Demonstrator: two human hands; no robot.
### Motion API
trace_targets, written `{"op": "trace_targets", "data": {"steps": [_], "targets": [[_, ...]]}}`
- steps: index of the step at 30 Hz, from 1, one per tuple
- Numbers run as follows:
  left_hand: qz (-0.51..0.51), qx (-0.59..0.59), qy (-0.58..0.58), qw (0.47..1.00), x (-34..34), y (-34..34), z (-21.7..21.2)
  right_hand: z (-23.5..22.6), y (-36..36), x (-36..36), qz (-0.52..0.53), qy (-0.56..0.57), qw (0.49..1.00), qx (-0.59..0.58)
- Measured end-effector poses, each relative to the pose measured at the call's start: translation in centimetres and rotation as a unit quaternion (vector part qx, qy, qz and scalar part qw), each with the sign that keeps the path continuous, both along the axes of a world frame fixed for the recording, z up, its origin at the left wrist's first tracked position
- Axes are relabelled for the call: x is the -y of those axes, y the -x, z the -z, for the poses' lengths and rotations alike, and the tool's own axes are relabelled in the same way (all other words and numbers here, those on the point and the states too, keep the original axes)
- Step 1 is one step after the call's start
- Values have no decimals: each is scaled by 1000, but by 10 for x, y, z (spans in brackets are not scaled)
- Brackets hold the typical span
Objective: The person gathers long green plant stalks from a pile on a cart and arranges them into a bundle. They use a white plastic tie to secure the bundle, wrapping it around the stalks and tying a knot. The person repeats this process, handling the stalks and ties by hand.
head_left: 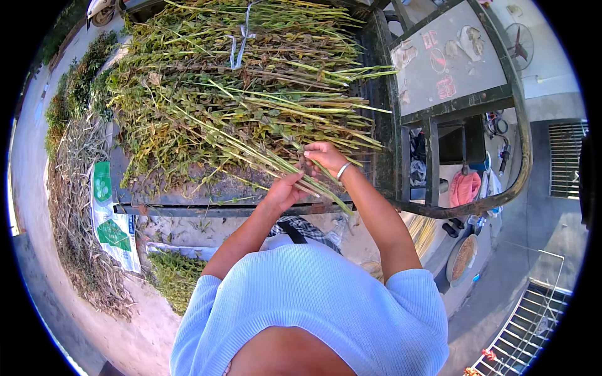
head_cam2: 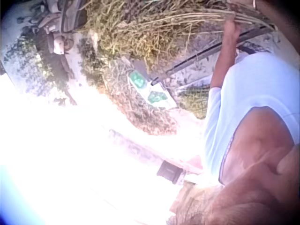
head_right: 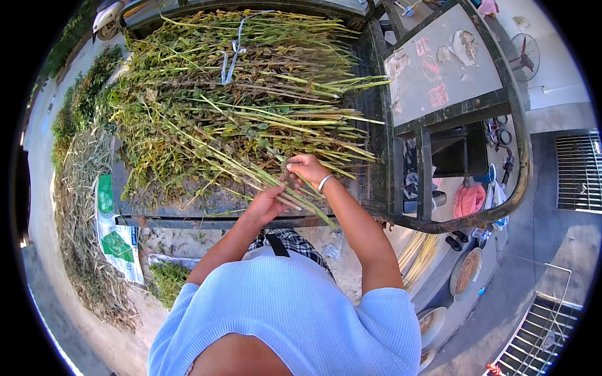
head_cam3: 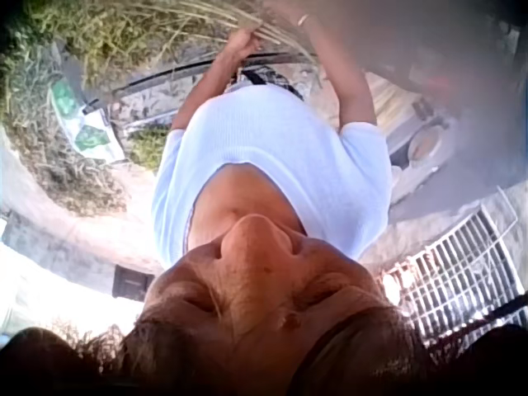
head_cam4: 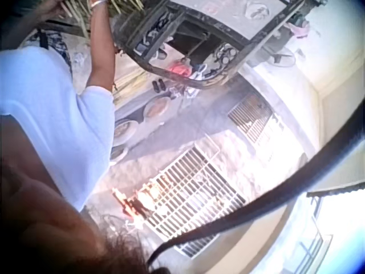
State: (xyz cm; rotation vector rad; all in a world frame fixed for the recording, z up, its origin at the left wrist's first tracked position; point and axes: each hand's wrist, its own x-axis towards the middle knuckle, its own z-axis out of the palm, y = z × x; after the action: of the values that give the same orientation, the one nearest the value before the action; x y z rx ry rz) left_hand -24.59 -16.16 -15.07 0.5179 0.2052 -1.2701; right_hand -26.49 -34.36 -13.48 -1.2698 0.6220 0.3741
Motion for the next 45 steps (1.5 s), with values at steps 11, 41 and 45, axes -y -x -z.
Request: {"op": "trace_targets", "data": {"steps": [11, 41, 45], "targets": [[-55, 8, -40, 998, 3, 21, -11, -1, 5, 8, -124, -61, 990, 2], [-87, 18, -199, 976, 46, 65, -9, 8, 9, 11, -204, 226, 937, 171], [-104, 26, -198, 974, 45, 67, 0, 0, 31, 23, -257, 323, 883, 221]]}}
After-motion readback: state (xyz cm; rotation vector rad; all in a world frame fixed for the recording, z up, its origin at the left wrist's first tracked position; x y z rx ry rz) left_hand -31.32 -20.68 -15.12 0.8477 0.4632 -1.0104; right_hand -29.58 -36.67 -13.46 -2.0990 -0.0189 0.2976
